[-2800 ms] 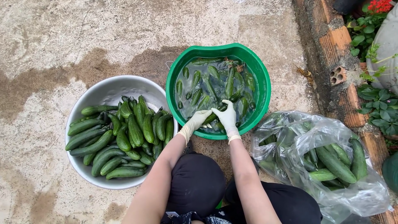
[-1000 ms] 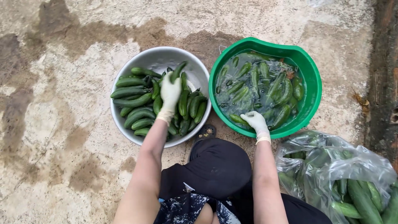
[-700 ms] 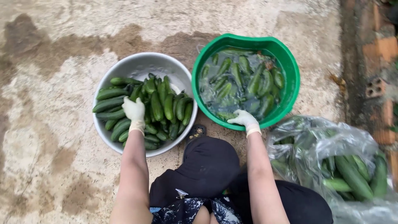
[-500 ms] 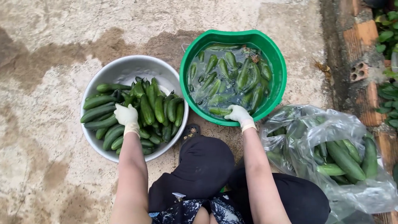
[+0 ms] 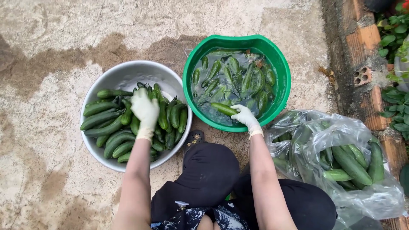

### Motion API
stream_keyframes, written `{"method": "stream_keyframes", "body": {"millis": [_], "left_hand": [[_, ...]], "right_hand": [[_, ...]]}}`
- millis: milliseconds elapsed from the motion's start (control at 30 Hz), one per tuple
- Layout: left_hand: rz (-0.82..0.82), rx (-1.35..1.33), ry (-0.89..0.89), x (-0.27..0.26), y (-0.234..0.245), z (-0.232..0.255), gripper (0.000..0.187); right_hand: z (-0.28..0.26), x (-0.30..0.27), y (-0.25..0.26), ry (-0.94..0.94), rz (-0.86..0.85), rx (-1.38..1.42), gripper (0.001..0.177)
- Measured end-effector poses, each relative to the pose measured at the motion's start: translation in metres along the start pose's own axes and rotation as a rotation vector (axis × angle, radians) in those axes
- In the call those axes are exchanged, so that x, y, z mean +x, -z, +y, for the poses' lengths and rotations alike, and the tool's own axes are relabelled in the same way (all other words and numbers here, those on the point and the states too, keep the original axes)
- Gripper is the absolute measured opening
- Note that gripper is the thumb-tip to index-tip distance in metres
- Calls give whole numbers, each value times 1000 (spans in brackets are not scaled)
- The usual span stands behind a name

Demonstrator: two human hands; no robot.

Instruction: A person wearing gloves washes cucumbers in a basin of water and transfers them to another basin.

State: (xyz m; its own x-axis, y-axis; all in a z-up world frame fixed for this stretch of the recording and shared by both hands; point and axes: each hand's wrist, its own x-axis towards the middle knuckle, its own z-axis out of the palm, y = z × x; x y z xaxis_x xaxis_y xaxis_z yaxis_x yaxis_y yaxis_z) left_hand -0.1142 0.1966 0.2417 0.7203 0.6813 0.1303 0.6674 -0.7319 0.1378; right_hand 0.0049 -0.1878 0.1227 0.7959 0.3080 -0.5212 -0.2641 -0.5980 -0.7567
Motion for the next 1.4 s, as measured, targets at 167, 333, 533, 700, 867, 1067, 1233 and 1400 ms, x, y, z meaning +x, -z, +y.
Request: {"method": "stream_keyframes", "body": {"millis": [167,333,533,700,867,1067,1233,1400], "left_hand": [[-140,-328,-554,-39,-30,113,52],[-405,-108,-906,-65,-130,189,80],[-599,-23,-889,-65,-182,198,69],[-982,-375,-801,-73,-142,188,70],[-1017,-255,-795,-71,-162,187,62],[-988,-217,-828,-74,-174,189,77],[-958,-277,-828,-75,-148,186,80],[-757,-269,-908,-78,-153,187,68]], "right_hand": [[10,16,-5,-34,-28,91,62],[-17,-5,4,-126,-32,329,45],[24,36,6,-170,139,567,39],[39,53,4,-263,331,538,55],[15,33,4,-339,216,396,73],[-14,3,1,-331,241,-219,64],[5,23,6,-247,304,208,49],[9,26,6,-167,367,388,49]]}}
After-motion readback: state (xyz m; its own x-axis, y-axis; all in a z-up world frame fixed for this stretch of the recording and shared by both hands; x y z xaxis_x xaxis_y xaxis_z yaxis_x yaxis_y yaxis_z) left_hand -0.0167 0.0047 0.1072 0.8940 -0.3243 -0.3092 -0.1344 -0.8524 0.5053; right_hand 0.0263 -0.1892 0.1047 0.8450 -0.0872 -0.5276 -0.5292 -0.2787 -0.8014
